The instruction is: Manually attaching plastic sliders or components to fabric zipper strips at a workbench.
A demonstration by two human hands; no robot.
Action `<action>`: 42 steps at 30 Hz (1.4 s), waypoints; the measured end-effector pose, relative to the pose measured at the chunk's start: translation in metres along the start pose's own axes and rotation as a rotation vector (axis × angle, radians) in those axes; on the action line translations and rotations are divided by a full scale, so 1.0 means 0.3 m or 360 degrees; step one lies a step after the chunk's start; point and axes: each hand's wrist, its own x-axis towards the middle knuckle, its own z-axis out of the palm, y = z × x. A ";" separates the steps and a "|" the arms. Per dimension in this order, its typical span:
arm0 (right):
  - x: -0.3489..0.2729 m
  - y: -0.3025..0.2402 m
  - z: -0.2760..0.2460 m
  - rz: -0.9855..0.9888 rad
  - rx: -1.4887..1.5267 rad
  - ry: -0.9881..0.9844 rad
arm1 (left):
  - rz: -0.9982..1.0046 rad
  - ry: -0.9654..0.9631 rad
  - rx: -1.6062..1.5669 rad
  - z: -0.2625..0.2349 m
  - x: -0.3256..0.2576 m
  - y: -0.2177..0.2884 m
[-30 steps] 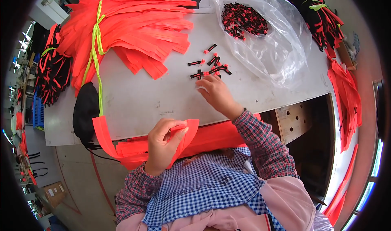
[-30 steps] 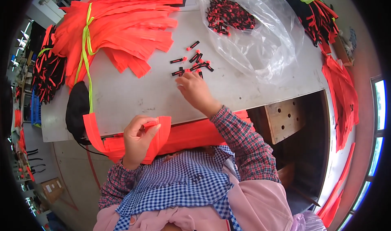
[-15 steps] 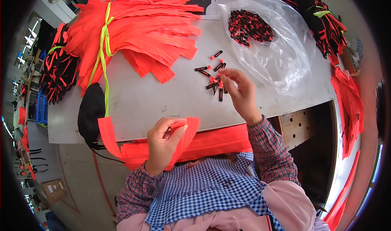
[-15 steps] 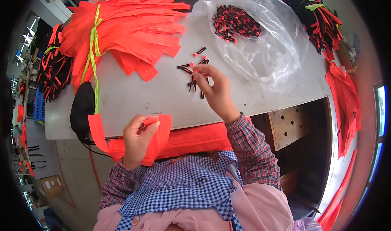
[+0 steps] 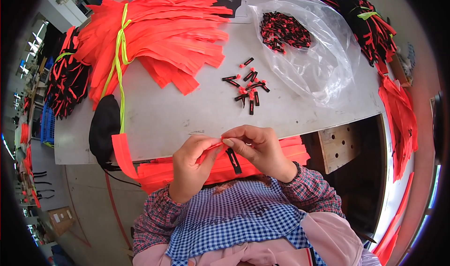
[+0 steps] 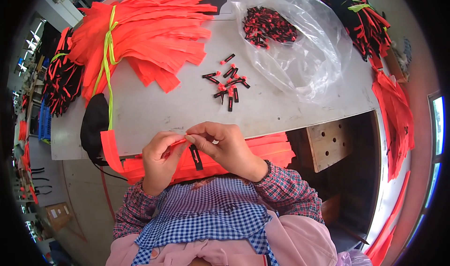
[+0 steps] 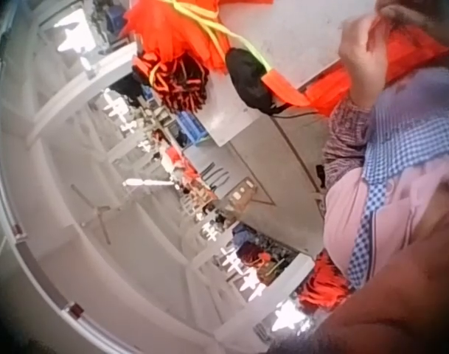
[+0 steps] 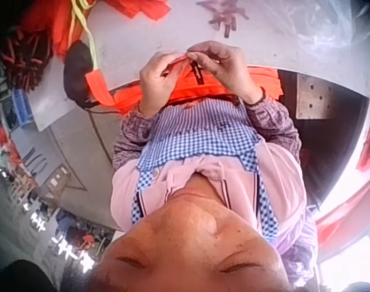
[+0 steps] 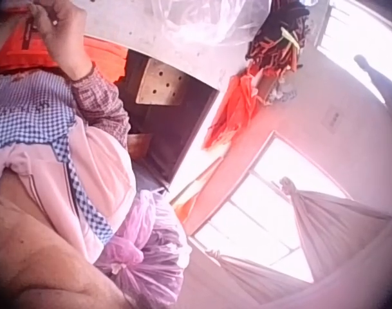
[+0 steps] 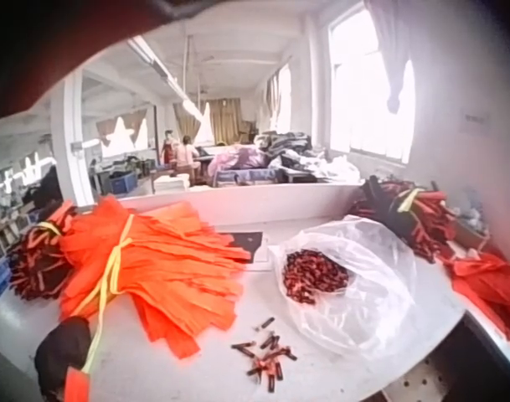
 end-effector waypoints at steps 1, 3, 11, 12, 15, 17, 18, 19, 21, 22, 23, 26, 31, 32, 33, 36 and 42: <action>0.000 -0.002 -0.003 -0.0015 -0.0029 0.0005 | 0.0020 0.0005 0.0001 0.001 -0.001 0.000; 0.002 -0.004 -0.006 -0.0074 -0.0078 0.0016 | 0.0024 0.0003 0.0028 0.002 -0.001 0.000; 0.012 -0.024 -0.021 -0.0147 -0.0091 0.0032 | 0.0027 -0.0014 0.0080 0.000 0.004 0.003; 0.012 -0.029 -0.024 -0.0173 -0.0141 0.0021 | 0.0026 -0.0022 0.0085 0.000 0.003 0.003; 0.016 -0.038 -0.028 -0.0161 -0.0161 -0.0019 | 0.0037 -0.0045 0.0096 0.005 0.000 0.002; 0.021 -0.041 -0.029 -0.0202 -0.0282 -0.0023 | 0.0045 -0.0066 0.0104 0.008 -0.001 0.000; 0.023 -0.042 -0.030 -0.0229 -0.0341 -0.0026 | 0.0047 -0.0079 0.0109 0.009 -0.002 -0.001; 0.025 -0.041 -0.030 -0.0275 -0.0391 -0.0016 | 0.0049 -0.0091 0.0114 0.010 -0.002 -0.002; 0.029 -0.039 -0.031 -0.0357 -0.0499 0.0000 | -0.0013 -0.0108 0.0106 0.008 -0.001 -0.004; 0.031 -0.037 -0.031 -0.0370 -0.0498 0.0003 | -0.0048 -0.0114 0.0098 0.007 -0.001 -0.004; 0.033 -0.034 -0.030 -0.0373 -0.0505 0.0003 | -0.0118 -0.0129 0.0025 0.005 0.001 -0.006; 0.041 -0.020 -0.032 -0.0289 -0.0394 -0.0016 | -0.0341 -0.0145 -0.0268 -0.002 0.008 -0.008; 0.053 0.037 -0.016 -0.0080 0.0048 0.0092 | -0.0569 -0.0095 -0.0768 -0.022 0.013 -0.014; 0.053 0.050 -0.024 0.0043 0.0242 -0.0092 | -0.0587 -0.0110 -0.0821 -0.027 0.014 -0.018; 0.050 0.062 -0.026 0.0265 0.0373 -0.0235 | -0.0604 -0.0130 -0.0875 -0.028 0.017 -0.024; 0.043 0.092 -0.018 0.0103 0.0774 -0.0320 | -0.0716 -0.0120 -0.1213 -0.025 0.017 -0.039; 0.046 0.098 0.006 -0.0043 0.0976 -0.0392 | -0.0866 -0.0146 -0.1626 -0.029 0.004 -0.040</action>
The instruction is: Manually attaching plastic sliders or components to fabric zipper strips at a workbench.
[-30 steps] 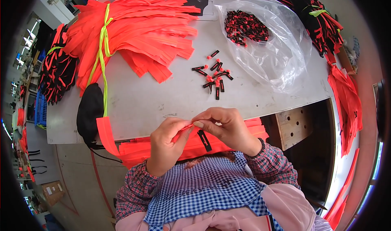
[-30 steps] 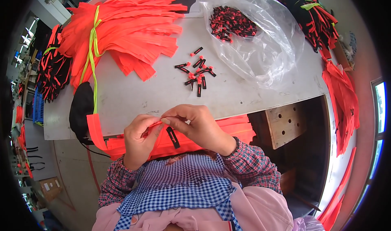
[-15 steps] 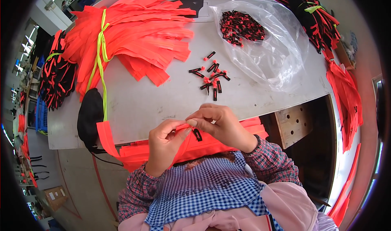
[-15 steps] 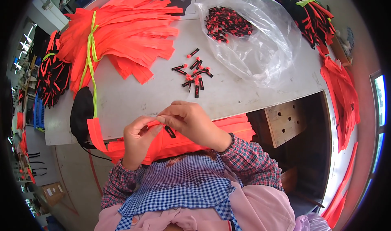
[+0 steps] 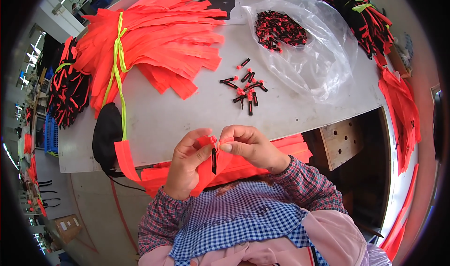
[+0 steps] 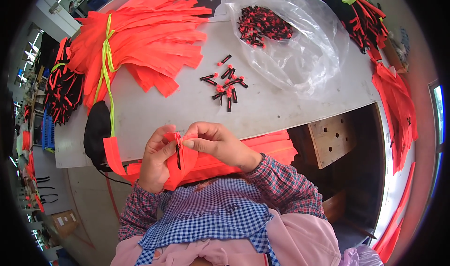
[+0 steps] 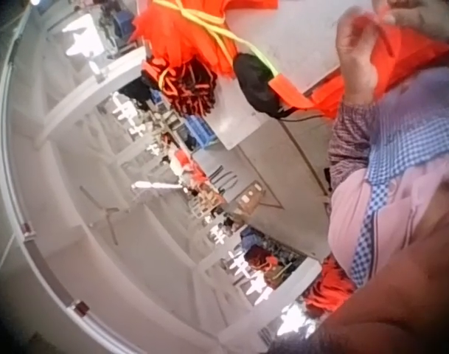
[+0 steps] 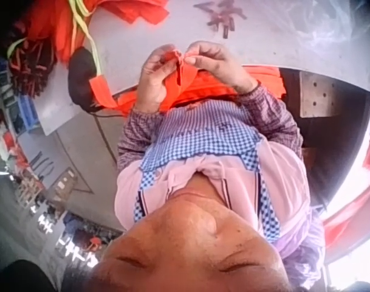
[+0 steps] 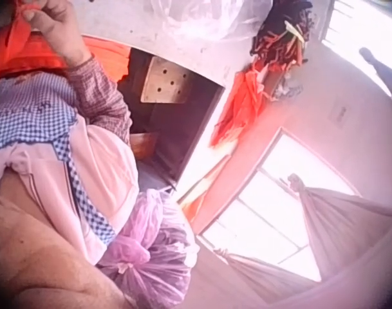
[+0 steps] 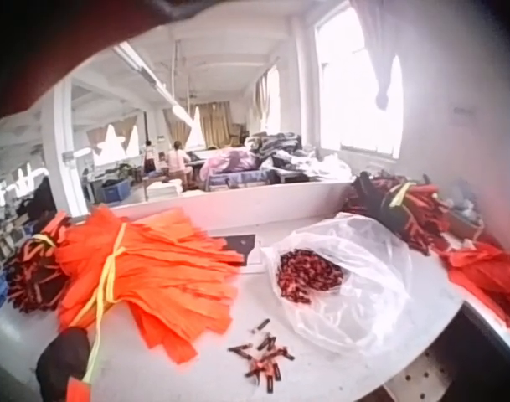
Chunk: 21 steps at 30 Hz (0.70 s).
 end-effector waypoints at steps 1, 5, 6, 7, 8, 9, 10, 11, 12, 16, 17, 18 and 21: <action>0.001 0.001 0.005 0.0037 0.0062 0.0005 | -0.0022 -0.0035 -0.0023 0.002 -0.002 0.002; 0.006 0.013 0.016 0.0134 0.0218 0.0051 | -0.0142 0.0001 -0.0050 0.009 0.002 0.010; 0.007 0.017 0.017 0.0149 0.0238 0.0065 | -0.0159 -0.0021 -0.0068 0.012 0.003 0.012; 0.005 0.019 0.016 0.0174 0.0257 0.0072 | -0.0168 -0.0047 -0.0095 0.013 0.003 0.013; 0.004 0.021 0.014 0.0200 0.0277 0.0080 | -0.0182 -0.0059 -0.0043 0.014 0.004 0.016; 0.002 0.023 0.013 0.0227 0.0298 0.0079 | -0.0189 -0.0074 -0.0001 0.014 0.005 0.019; 0.000 0.025 0.013 0.0253 0.0331 0.0107 | -0.0191 -0.0096 0.0037 0.013 0.005 0.023; -0.002 0.027 0.014 0.0277 0.0364 0.0125 | -0.0167 -0.0115 0.0217 0.011 0.007 0.029; -0.004 0.029 0.016 0.0315 0.0393 0.0151 | -0.0136 -0.0141 0.0393 0.008 0.008 0.039; -0.009 0.042 0.043 0.0270 0.0484 0.0294 | -0.0059 -0.0300 0.0798 -0.006 0.020 0.080; -0.009 0.049 0.054 0.0219 0.0449 0.0317 | -0.0091 -0.0323 0.0757 -0.008 0.022 0.087; -0.009 0.053 0.061 0.0169 0.0413 0.0340 | -0.0119 -0.0339 0.0728 -0.008 0.024 0.092; -0.012 0.054 0.060 0.0247 0.0466 0.0256 | -0.0223 -0.0280 0.0520 -0.003 0.025 0.089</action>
